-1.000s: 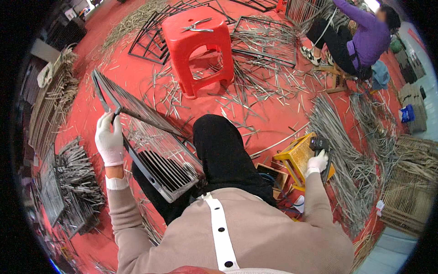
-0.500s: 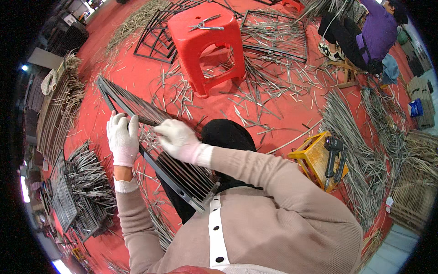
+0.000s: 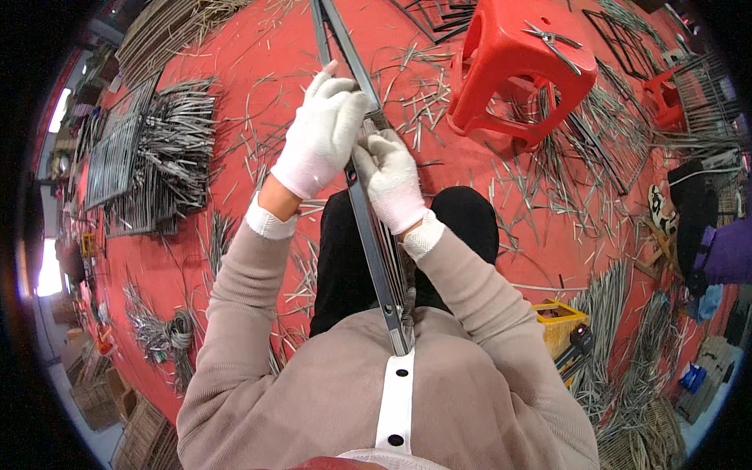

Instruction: The person sits on the floor and assembles a metal frame by threading a long wire through its slots and securing it with a handheld stapler. They repeatedly adjust the wire, staple it in place, and trim excess wire with shears.

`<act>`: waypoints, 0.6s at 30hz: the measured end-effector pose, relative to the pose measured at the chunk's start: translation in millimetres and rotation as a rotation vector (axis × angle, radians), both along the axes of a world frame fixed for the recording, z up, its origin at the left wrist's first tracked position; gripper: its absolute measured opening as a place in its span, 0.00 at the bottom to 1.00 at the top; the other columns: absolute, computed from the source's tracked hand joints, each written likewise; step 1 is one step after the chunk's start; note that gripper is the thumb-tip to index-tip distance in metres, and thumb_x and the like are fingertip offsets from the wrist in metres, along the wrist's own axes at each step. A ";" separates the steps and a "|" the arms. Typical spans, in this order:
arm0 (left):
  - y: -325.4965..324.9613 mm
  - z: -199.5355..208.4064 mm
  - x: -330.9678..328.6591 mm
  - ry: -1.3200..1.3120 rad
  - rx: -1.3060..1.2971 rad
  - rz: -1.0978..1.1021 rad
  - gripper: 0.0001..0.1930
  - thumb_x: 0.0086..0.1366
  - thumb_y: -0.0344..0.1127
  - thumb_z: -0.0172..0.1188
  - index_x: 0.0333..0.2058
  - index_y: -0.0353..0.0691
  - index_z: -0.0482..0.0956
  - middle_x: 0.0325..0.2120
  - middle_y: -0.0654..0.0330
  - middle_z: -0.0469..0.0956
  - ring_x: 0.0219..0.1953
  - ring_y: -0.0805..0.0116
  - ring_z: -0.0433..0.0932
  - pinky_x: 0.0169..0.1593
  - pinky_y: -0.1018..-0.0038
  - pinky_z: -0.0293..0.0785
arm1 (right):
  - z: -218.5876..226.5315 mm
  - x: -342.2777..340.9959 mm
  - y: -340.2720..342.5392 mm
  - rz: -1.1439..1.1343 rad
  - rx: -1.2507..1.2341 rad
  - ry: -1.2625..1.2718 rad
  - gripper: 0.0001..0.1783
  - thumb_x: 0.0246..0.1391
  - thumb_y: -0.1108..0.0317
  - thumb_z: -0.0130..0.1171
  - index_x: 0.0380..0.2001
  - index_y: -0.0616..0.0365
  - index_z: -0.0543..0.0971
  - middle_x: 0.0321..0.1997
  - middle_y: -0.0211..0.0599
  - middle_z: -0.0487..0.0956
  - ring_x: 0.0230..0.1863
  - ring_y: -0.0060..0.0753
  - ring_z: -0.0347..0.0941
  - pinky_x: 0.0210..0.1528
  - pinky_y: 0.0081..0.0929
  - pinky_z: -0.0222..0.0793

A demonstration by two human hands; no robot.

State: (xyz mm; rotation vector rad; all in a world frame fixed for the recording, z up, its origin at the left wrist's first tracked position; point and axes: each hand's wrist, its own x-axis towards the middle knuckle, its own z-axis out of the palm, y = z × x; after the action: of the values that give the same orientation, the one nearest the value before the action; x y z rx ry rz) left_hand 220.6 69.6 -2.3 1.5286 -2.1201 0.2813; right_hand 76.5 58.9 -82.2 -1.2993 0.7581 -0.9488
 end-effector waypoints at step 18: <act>3.0 -45.0 -8.1 0.812 -0.282 -0.009 0.07 0.61 0.17 0.57 0.36 0.34 0.73 0.40 0.52 0.77 0.56 0.49 0.78 0.59 0.58 0.72 | 72.0 -44.3 17.0 0.129 0.013 0.137 0.09 0.66 0.70 0.58 0.31 0.64 0.77 0.29 0.40 0.73 0.32 0.36 0.72 0.41 0.31 0.70</act>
State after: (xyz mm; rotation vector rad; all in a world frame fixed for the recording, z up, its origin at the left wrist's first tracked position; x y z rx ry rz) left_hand 212.5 72.6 -47.3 1.1841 -1.3773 -0.0497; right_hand 32.2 75.9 -10.2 -1.3952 0.7746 -0.7562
